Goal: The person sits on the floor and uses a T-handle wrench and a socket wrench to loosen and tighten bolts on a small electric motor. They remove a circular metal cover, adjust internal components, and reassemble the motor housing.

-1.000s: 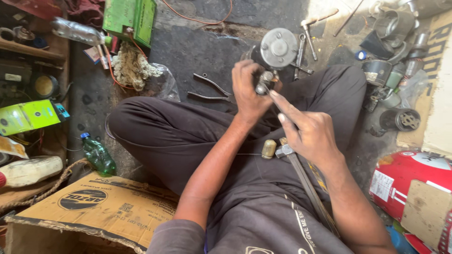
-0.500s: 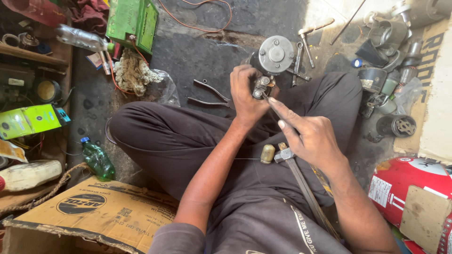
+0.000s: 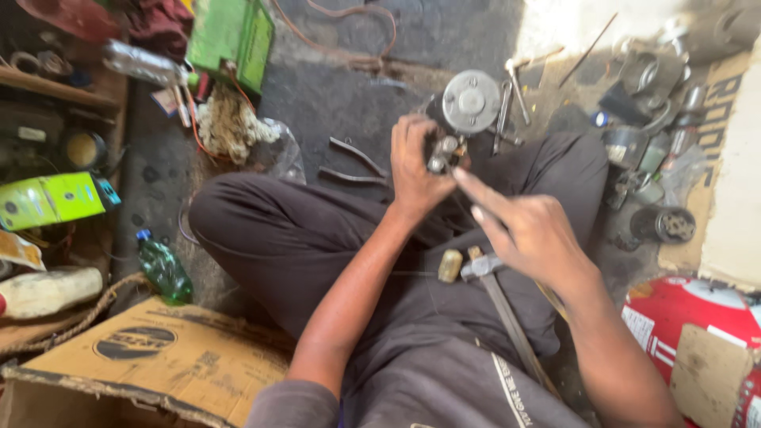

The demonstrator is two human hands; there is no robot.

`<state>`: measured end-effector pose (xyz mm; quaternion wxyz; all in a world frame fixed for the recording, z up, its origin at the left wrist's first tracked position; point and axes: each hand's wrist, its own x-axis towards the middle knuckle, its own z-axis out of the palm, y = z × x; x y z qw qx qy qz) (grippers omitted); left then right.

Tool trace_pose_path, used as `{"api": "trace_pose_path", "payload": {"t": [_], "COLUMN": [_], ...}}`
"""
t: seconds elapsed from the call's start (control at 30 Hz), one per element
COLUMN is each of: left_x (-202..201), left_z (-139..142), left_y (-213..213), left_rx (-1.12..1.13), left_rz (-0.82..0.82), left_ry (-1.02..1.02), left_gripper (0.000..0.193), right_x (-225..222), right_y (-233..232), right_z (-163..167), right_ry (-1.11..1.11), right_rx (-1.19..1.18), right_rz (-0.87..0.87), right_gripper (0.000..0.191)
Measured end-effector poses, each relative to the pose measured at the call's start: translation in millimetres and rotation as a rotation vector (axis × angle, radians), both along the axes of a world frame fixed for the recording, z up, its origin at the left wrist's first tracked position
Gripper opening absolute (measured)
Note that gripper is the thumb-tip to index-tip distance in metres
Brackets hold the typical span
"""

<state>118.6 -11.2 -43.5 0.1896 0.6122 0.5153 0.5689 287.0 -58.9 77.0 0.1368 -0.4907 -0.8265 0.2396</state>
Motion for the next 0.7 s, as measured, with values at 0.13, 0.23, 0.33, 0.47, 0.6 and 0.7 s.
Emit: {"api": "trace_pose_path", "payload": {"t": [0.13, 0.23, 0.33, 0.47, 0.6, 0.7], "left_x": [-38.0, -76.2, -84.8, -42.1, -33.4, -31.9], "left_z": [39.6, 83.6, 116.4, 121.7, 104.0, 90.9], "left_y": [5.9, 23.8, 51.4, 97.0, 119.4, 115.8], "left_rx": [-0.184, -0.076, 0.148, 0.871, 0.647, 0.537], "left_rz": [-0.321, -0.508, -0.617, -0.799, -1.173, -1.119], "left_ry": [-0.037, 0.366, 1.080, 1.840, 1.711, 1.500], "left_gripper": [0.071, 0.093, 0.092, 0.067, 0.055, 0.078], "right_x": [37.3, 65.5, 74.8, 62.4, 51.4, 49.5], "right_y": [-23.0, -42.1, -56.2, -56.3, -50.9, -49.6], "right_z": [-2.8, -23.3, -51.7, -75.1, -73.2, -68.4], "right_ry": [0.206, 0.463, 0.861, 0.811, 0.833, 0.601], "right_rx": [0.000, -0.220, -0.281, -0.341, -0.454, -0.414], "right_rz": [-0.183, -0.532, -0.560, -0.576, -0.475, -0.484], "right_gripper": [0.058, 0.064, 0.069, 0.071, 0.068, 0.067]}}
